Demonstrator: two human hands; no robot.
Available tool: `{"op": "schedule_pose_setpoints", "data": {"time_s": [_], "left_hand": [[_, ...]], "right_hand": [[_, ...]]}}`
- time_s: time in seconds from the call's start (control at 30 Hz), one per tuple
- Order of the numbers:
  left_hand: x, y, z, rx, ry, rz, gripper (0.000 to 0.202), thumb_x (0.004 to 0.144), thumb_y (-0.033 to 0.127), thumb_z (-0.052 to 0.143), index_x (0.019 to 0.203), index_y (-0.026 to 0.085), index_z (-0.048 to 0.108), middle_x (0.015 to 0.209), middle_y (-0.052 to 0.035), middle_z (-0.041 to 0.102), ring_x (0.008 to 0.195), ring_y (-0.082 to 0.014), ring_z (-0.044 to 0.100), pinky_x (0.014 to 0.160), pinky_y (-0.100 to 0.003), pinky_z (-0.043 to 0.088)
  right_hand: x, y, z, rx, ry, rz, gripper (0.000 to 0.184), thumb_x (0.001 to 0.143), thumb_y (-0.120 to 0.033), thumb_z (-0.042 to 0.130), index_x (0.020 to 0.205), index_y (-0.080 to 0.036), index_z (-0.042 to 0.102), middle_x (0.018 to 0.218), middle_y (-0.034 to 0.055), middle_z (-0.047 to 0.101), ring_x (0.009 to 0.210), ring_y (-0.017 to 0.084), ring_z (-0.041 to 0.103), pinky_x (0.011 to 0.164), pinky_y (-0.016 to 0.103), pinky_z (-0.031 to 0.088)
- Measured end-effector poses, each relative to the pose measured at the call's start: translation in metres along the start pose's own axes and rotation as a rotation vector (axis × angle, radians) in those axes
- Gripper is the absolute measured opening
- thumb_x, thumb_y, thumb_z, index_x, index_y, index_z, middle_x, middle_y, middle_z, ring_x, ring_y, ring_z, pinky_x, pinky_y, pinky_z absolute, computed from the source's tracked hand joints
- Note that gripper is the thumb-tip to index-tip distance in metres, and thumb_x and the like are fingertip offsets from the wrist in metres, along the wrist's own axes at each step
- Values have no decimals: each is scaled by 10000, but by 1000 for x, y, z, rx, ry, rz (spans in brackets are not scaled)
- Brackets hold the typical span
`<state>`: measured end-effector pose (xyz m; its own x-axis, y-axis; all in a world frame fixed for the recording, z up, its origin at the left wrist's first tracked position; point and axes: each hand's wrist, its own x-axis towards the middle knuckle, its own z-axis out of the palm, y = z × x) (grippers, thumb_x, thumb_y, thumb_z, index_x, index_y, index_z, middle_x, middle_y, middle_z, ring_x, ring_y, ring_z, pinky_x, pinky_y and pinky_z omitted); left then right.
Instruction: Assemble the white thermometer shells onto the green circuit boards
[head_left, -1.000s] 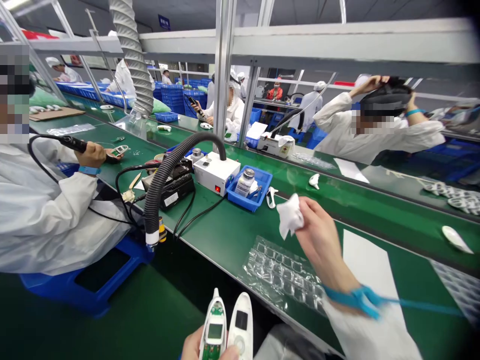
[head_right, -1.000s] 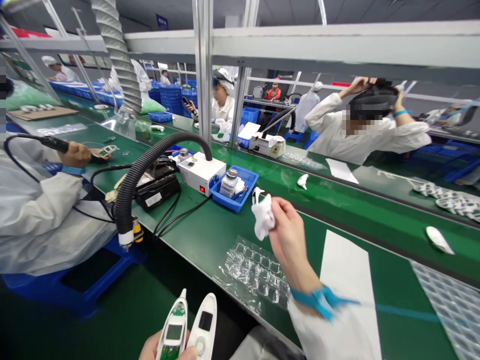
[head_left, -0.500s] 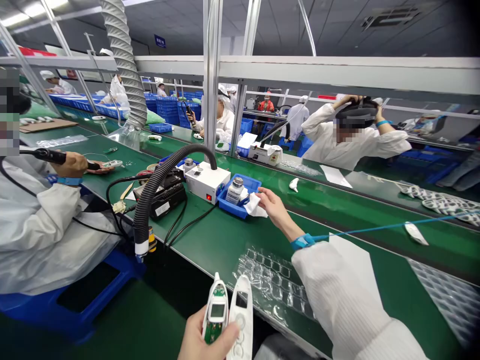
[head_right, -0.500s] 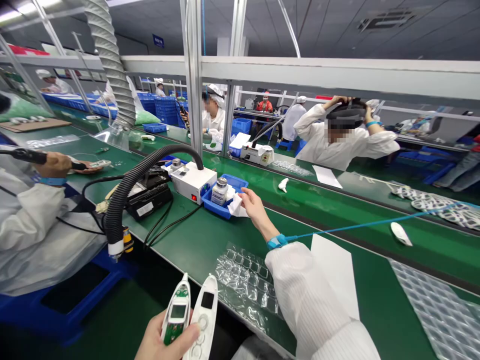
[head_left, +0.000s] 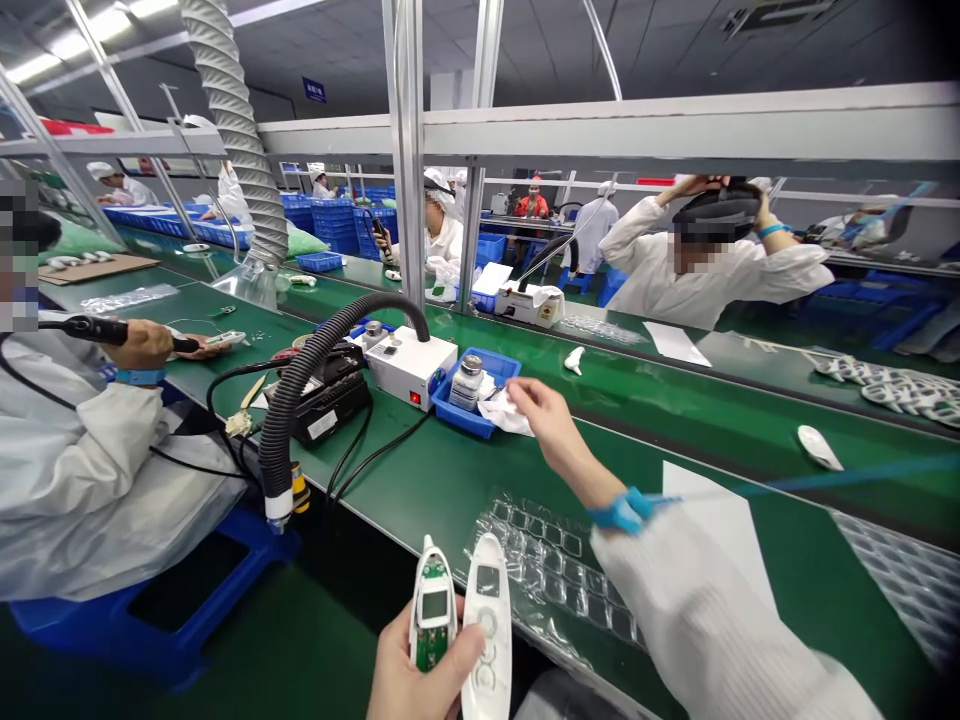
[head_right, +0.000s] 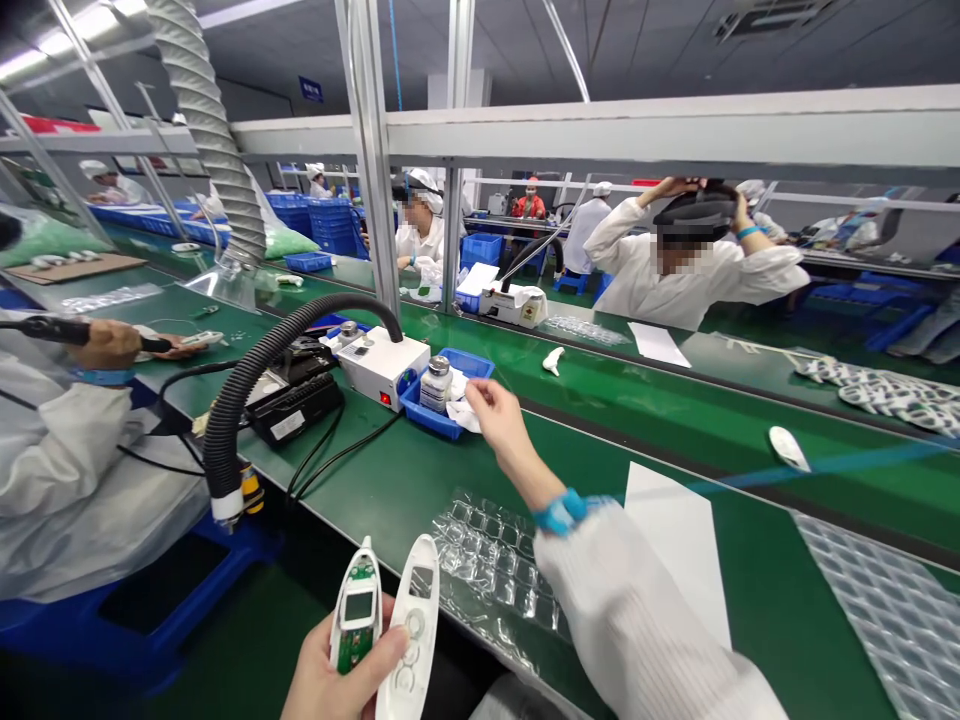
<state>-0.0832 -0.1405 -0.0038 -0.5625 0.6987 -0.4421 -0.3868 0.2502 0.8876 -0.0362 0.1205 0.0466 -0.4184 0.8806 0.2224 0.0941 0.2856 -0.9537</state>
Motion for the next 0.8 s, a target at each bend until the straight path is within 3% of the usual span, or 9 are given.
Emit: {"op": "schedule_pose_setpoints", "data": {"time_s": [0.07,0.17,0.23,0.3,0.5,0.57,0.7,0.8], "left_hand": [[3,5,3,-31,-7,11,546,492,534,837,817,125,679,423,61,500,336,-55,352,357,-195,276],[8,2,13,-81,-91,19,673,523,520,836,1009,94,649,434,62,510,339,-39,340,355,-179,255],[11,-6,24,-126,-197,-23,738,551,499,835,1109,81,594,455,59,527,346,-29,330,353,-168,243],[13,-17,36,-183,-297,-96,760,560,473,843,1148,92,551,501,52,553,352,-18,317,348,-164,230],[9,-41,70,-177,-500,-255,739,539,477,859,1106,118,550,516,54,554,357,-21,334,348,-167,231],[5,-41,76,-140,-457,-307,750,559,537,826,1127,130,555,502,59,550,362,-34,355,355,-170,239],[2,-38,81,-200,-397,-354,703,748,690,555,1133,103,592,443,27,556,340,-74,396,371,-198,281],[3,-42,79,-201,-273,-299,616,737,624,630,1073,108,637,652,-64,701,461,-132,571,458,-234,432]], "right_hand": [[-57,-2,-5,63,-95,90,429,841,-539,554,936,-139,676,899,106,687,850,243,622,746,363,486],[-143,-1,-10,447,-288,423,352,841,-503,604,882,-160,669,870,84,684,816,213,634,749,339,487],[-185,3,-12,742,-381,526,364,824,-505,626,960,-169,664,857,86,697,795,233,665,735,361,504],[-211,10,-14,948,-384,569,393,793,-512,657,1001,-178,662,830,82,713,723,244,691,701,375,518],[-234,29,-35,1079,-173,642,376,754,-514,672,1013,-243,701,807,85,726,677,257,694,683,386,534],[-236,32,-46,1069,-137,628,366,737,-523,679,983,-255,714,836,91,719,651,259,680,650,398,534],[-239,40,-70,910,41,603,426,691,-530,735,982,-218,721,903,101,717,787,268,681,736,372,525],[-243,48,-79,668,105,607,429,678,-447,788,1025,-204,720,918,105,724,856,267,672,790,355,523]]}}
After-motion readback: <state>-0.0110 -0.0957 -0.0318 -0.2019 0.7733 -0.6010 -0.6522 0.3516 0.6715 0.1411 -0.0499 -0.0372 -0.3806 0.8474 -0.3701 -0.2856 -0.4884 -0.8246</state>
